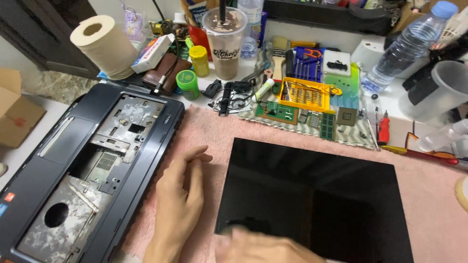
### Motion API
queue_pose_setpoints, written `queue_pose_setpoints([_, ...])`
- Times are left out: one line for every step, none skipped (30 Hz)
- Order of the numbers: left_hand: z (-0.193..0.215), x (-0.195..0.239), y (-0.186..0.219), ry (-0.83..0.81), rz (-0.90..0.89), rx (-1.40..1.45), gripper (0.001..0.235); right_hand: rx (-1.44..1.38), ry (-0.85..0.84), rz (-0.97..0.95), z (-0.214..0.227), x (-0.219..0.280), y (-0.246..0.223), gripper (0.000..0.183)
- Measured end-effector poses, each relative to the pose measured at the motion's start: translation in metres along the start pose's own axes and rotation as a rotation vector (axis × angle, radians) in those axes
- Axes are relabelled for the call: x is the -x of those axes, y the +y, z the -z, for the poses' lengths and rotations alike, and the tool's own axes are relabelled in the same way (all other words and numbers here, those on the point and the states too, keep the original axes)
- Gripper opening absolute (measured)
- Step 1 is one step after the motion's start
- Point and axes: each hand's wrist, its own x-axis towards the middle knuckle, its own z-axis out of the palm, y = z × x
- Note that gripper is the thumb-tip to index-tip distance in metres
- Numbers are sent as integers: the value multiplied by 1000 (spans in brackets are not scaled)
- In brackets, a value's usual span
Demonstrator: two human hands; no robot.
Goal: The person cleans a detached laptop screen using a brush, a polishing pad, and a cloth. They wipe the screen surface repeatedly with each tool in sequence.
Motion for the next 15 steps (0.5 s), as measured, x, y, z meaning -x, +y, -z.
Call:
queue_pose_setpoints([1, 0, 3, -5, 35, 6, 30, -513, 16, -239, 9, 10, -9, 50])
queue_pose_setpoints([2, 1, 5, -5, 70, 13, 30, -1024, 26, -477, 19, 19, -17, 49])
queue_pose_setpoints([3, 2, 2, -7, 67, 17, 30, -1020, 29, -480, 35, 22, -26, 49])
queue_pose_setpoints([2, 3, -1, 7, 34, 13, 30, -1037, 121, -811, 52, 28, -37, 43])
queue_pose_setpoints([0, 4, -2, 21, 0, 9, 29, -1029, 226, -1140, 70, 34, -47, 38])
queue_pose_setpoints([1, 5, 2, 8, -15, 36, 29, -1011, 251, -1160, 66, 54, -39, 38])
queue_pose_setpoints([2, 6, 6, 4, 97, 5, 32, -847, 306, -1030, 63, 75, -31, 42])
queue_pose_setpoints([-3, 4, 10, -12, 198, -12, 35, -666, 365, -916, 62, 100, -26, 51])
queue_pose_setpoints([-14, -4, -42, -37, 173, 28, 35, -632, 397, -949, 70, 107, -29, 51])
queue_pose_setpoints([-25, 2, -94, -25, 2, 51, 35, -946, 678, -1161, 76, 115, -31, 51])
queue_pose_setpoints([-35, 26, -145, -7, -169, 78, 37, -1265, 991, -1331, 83, 124, -34, 52])
queue_pose_setpoints([-62, -8, -258, -25, -195, 110, 37, -1241, 1038, -1335, 108, 108, -47, 52])
queue_pose_setpoints([-73, -28, -357, -345, 68, 297, 58, -1269, 1208, -1491, 133, 91, -61, 49])
queue_pose_setpoints([-67, -43, -432, -657, 344, 453, 79, -1314, 1360, -1638, 159, 74, -73, 48])
queue_pose_setpoints([-67, -37, -390, -679, 319, 459, 79, -1304, 1401, -1628, 150, 119, -60, 48])
